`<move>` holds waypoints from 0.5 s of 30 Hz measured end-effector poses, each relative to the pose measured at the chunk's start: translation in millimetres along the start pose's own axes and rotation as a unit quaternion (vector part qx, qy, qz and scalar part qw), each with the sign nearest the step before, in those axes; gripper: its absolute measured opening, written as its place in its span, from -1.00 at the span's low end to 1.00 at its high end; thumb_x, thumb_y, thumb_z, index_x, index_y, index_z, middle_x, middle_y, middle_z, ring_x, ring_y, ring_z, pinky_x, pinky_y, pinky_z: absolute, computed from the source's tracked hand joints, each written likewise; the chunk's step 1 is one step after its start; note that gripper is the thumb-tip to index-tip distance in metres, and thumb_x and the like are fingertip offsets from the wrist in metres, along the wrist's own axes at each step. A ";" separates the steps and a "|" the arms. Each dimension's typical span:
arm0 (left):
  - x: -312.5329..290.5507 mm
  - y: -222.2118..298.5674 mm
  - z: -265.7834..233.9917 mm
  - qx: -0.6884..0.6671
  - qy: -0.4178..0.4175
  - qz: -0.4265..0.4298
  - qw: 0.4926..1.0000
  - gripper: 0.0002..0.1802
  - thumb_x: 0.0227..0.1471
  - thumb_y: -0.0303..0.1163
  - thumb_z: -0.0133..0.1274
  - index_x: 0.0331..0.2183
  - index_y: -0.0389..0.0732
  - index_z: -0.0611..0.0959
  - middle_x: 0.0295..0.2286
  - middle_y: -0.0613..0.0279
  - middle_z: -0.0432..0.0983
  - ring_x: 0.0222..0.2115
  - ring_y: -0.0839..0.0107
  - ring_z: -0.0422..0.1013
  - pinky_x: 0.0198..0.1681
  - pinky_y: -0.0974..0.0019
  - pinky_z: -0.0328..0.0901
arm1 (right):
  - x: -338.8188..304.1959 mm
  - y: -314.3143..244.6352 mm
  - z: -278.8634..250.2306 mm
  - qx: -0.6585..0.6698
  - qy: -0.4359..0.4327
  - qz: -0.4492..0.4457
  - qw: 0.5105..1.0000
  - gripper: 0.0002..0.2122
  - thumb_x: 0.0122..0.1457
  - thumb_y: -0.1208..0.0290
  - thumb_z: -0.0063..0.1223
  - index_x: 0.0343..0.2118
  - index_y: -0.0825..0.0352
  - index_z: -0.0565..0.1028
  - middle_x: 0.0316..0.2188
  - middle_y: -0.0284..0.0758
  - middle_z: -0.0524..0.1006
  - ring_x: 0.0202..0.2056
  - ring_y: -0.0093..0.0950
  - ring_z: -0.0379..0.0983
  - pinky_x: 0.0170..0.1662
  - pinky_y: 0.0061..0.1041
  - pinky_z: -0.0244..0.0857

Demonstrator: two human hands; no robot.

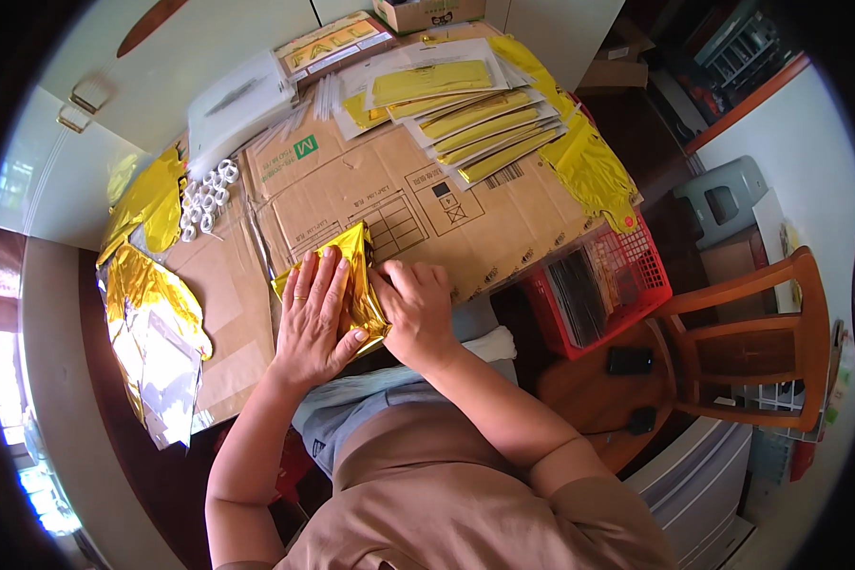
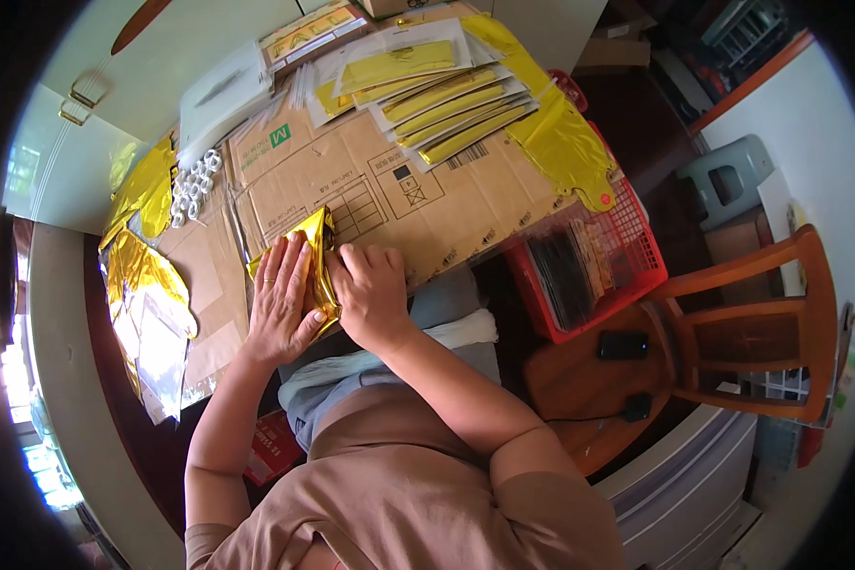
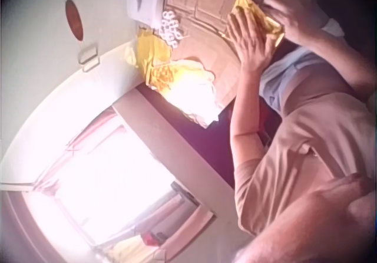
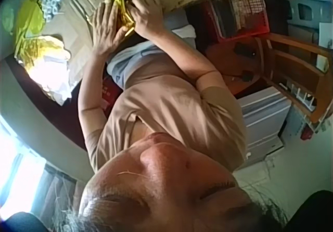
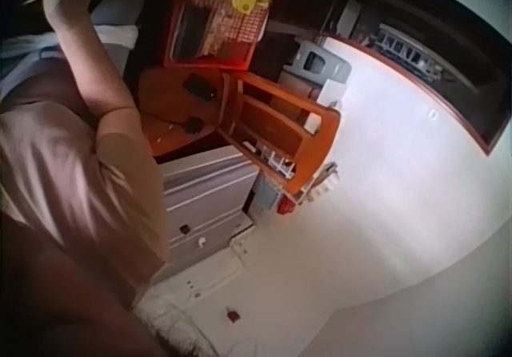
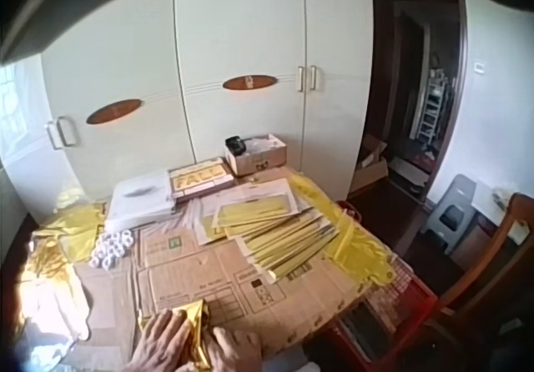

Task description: Folding uninflated gold foil balloons and placing them into clear plastic packaging sleeves.

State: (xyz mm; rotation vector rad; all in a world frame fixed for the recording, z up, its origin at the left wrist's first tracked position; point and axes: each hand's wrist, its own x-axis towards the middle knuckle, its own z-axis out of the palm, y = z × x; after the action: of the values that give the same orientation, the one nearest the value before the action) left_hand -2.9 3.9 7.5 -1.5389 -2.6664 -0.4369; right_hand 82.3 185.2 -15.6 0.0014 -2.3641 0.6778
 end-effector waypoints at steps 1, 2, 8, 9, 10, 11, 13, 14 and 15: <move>-0.3 0.1 0.0 -0.002 0.001 0.000 1.000 -0.03 0.24 0.33 -0.28 0.36 -0.26 0.15 0.37 -0.12 -0.01 0.39 -0.14 -0.14 0.40 -0.14 -0.26 | 0.6 -0.5 -0.6 0.001 0.001 0.000 1.000 -0.66 0.08 0.40 -0.01 -0.08 0.36 0.55 -0.27 -0.32 0.44 -0.29 -0.31 0.35 -0.15 -0.25 0.15; -0.3 0.0 0.6 -0.004 0.001 0.001 1.000 -0.03 0.24 0.33 -0.28 0.36 -0.26 0.15 0.37 -0.12 -0.01 0.39 -0.14 -0.14 0.40 -0.14 -0.26 | 1.3 -1.1 -1.5 0.002 0.003 0.000 1.000 -0.67 0.07 0.41 -0.02 -0.10 0.36 0.55 -0.27 -0.31 0.44 -0.30 -0.31 0.35 -0.15 -0.25 0.15; -0.2 -1.2 1.4 0.002 0.003 0.002 1.000 -0.03 0.24 0.33 -0.29 0.36 -0.26 0.16 0.37 -0.12 -0.02 0.39 -0.14 -0.14 0.40 -0.14 -0.27 | 11.4 -0.4 -2.5 -0.027 -0.030 0.039 0.998 -0.79 -0.08 0.47 0.09 -0.32 0.28 0.44 -0.33 -0.27 0.40 -0.31 -0.27 0.35 -0.20 -0.24 0.11; -0.4 -1.1 1.3 0.000 0.001 0.001 1.000 -0.03 0.24 0.33 -0.29 0.36 -0.26 0.16 0.37 -0.13 -0.01 0.40 -0.14 -0.14 0.40 -0.14 -0.27 | 14.0 -0.9 -3.4 -0.037 -0.041 0.050 0.997 -0.79 -0.11 0.48 0.12 -0.35 0.26 0.41 -0.34 -0.26 0.39 -0.31 -0.26 0.35 -0.21 -0.24 0.11; -1.0 -0.8 1.2 -0.001 0.000 0.000 1.000 -0.03 0.24 0.33 -0.29 0.36 -0.27 0.16 0.37 -0.13 -0.01 0.40 -0.14 -0.14 0.40 -0.14 -0.27 | 14.9 -0.8 -2.6 -0.036 -0.041 0.053 0.997 -0.78 -0.13 0.49 0.13 -0.37 0.25 0.39 -0.35 -0.26 0.39 -0.31 -0.25 0.36 -0.21 -0.24 0.10; -0.9 -0.7 1.1 -0.002 -0.001 -0.001 1.000 -0.02 0.24 0.33 -0.29 0.36 -0.27 0.16 0.37 -0.13 -0.01 0.40 -0.14 -0.14 0.40 -0.14 -0.27 | 15.8 -0.5 -1.7 -0.036 -0.041 0.055 0.997 -0.77 -0.15 0.50 0.15 -0.38 0.24 0.38 -0.36 -0.26 0.38 -0.31 -0.25 0.36 -0.22 -0.24 0.10; 0.5 0.0 0.2 -0.003 -0.003 -0.003 1.000 -0.02 0.24 0.33 -0.29 0.36 -0.27 0.16 0.37 -0.13 -0.01 0.40 -0.14 -0.14 0.40 -0.14 -0.27 | 17.1 0.5 -0.4 -0.044 -0.054 0.062 0.996 -0.75 -0.17 0.50 0.17 -0.38 0.23 0.37 -0.37 -0.27 0.38 -0.30 -0.25 0.36 -0.22 -0.24 0.09; 0.4 0.2 0.1 -0.003 -0.005 -0.004 1.000 -0.02 0.24 0.33 -0.29 0.36 -0.27 0.16 0.37 -0.13 -0.02 0.40 -0.13 -0.15 0.40 -0.14 -0.27 | 16.9 0.8 0.3 -0.051 -0.067 0.066 0.994 -0.74 -0.18 0.50 0.18 -0.38 0.23 0.38 -0.36 -0.27 0.39 -0.30 -0.25 0.37 -0.21 -0.25 0.10; 0.0 -0.1 0.2 -0.002 -0.006 -0.005 1.000 -0.02 0.23 0.33 -0.29 0.36 -0.26 0.15 0.37 -0.13 -0.02 0.40 -0.13 -0.15 0.40 -0.14 -0.28 | 16.8 1.3 1.3 -0.059 -0.080 0.070 0.993 -0.73 -0.18 0.50 0.20 -0.37 0.23 0.39 -0.36 -0.27 0.40 -0.29 -0.25 0.38 -0.20 -0.25 0.10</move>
State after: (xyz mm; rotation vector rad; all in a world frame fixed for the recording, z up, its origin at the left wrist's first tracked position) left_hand -3.0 3.9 7.3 -1.5359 -2.6840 -0.4359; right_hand 68.2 188.6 -6.9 -0.1692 -2.5740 0.6236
